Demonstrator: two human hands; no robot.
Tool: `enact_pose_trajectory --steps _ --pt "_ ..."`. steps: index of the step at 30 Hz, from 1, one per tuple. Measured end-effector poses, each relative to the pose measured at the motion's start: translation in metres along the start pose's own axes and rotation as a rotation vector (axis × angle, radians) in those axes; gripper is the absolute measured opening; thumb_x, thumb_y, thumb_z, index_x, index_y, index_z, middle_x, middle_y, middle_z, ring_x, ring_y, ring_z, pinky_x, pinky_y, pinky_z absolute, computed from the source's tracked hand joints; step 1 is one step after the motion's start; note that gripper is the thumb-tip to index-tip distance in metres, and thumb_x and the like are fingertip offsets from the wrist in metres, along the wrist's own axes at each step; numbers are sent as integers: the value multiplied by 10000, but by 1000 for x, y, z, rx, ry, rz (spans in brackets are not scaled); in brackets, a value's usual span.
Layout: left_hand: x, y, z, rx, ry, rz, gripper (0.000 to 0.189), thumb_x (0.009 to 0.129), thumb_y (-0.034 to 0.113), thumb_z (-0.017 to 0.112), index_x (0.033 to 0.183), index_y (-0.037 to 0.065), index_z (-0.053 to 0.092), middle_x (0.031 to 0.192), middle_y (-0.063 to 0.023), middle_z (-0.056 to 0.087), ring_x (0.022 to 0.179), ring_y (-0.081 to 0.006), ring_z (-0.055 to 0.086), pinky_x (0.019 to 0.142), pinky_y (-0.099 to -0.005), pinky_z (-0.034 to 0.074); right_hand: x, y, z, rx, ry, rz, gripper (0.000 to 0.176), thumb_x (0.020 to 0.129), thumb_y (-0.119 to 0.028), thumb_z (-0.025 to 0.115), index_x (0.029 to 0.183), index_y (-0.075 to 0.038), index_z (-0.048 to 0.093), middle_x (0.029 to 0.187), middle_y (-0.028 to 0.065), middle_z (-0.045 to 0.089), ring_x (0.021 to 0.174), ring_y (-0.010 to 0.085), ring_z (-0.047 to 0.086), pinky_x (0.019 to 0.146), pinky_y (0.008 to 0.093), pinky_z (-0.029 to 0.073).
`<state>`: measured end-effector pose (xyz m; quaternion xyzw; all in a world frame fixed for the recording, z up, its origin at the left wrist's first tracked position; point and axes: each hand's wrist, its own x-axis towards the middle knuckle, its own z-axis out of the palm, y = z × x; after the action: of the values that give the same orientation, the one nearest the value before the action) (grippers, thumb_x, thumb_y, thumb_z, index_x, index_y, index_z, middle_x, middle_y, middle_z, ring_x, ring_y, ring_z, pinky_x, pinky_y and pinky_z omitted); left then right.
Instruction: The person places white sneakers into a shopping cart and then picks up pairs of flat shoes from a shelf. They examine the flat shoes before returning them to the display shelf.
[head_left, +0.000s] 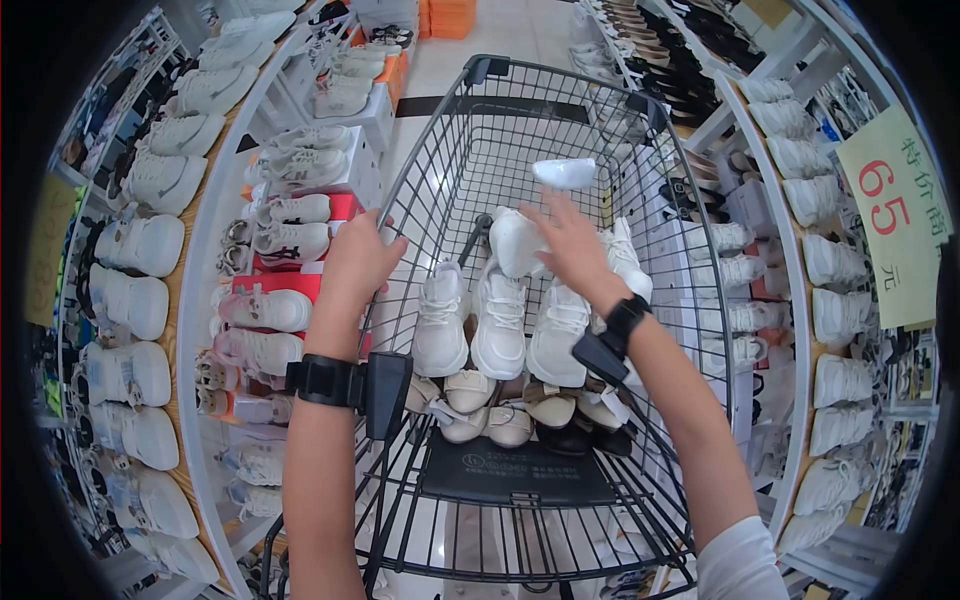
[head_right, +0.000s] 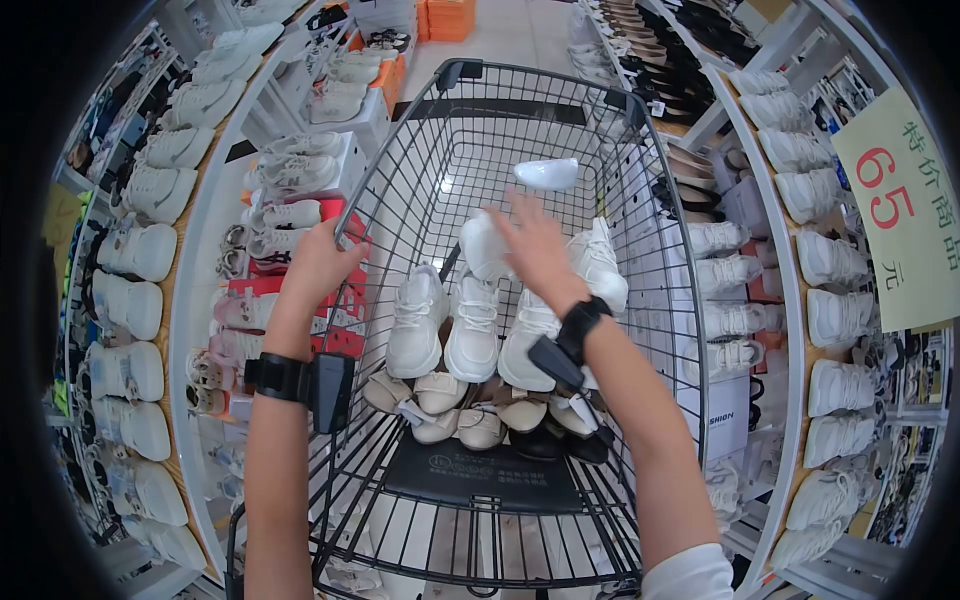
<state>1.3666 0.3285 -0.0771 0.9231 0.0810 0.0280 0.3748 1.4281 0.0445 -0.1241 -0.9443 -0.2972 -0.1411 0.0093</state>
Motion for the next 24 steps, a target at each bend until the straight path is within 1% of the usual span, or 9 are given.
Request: enact_pose_trajectory --steps 3,5,7,10,11,13,15,18,24 --pt "4 -2 1 1 2 2 346 714 216 680 935 -41 611 691 -180 621 654 -309 621 642 -378 484 24 -25 31 -1 3 -119 668 667 -77 704 1279 -175 454 1320 115 416 1153 319 444 895 430 424" --pt "2 -2 0 75 27 76 391 716 183 641 1008 -71 585 704 -228 628 534 -286 636 636 -396 513 30 -34 40 -31 -38 -142 666 646 -59 711 1259 -171 475 1290 91 437 1137 305 452 881 425 436" --pt "2 -3 0 77 26 79 384 721 179 639 1005 -73 584 701 -225 627 525 -283 633 624 -394 514 28 -43 31 -38 -247 -50 403 706 -32 630 1096 -122 583 1177 56 500 1095 279 486 830 431 462" --pt "0 2 -2 42 8 31 369 717 201 661 967 -63 595 699 -202 623 587 -296 626 630 -389 497 19 -36 26 -81 -159 -19 316 692 -33 636 1000 -95 609 1127 73 503 1065 267 504 787 394 492" --pt "-1 4 -4 14 -10 -17 365 708 226 685 931 -52 606 700 -183 621 658 -311 621 647 -387 481 15 -30 25 -86 -161 -22 316 692 -33 636 1000 -95 609 1127 73 503 1065 267 504 787 394 492" --pt "0 3 -3 5 0 -16 368 708 228 686 938 -49 607 704 -183 623 661 -311 622 650 -386 481 9 -18 22 -92 -215 20 566 571 -41 753 1096 -105 552 1134 73 479 1049 268 496 784 378 498" --pt "-1 3 -3 -1 12 -17 371 708 229 686 944 -46 608 708 -183 625 664 -311 622 653 -384 481 3 -8 15 -110 -189 15 542 573 -58 764 1065 -89 538 1101 83 475 1028 276 497 779 366 501" --pt "-2 4 -3 2 24 -22 369 709 226 682 962 -33 612 719 -181 629 664 -305 623 651 -380 484 -12 1 3 62 -72 274 541 580 -64 770 1054 -77 509 1019 97 462 972 301 493 772 385 487" --pt "5 -4 1 0 -6 20 375 707 194 658 980 -57 601 731 -223 632 636 -315 648 676 -394 507 -64 -2 3 153 1 331 555 537 -21 770 1022 -93 510 1015 103 454 957 312 486 749 402 494"
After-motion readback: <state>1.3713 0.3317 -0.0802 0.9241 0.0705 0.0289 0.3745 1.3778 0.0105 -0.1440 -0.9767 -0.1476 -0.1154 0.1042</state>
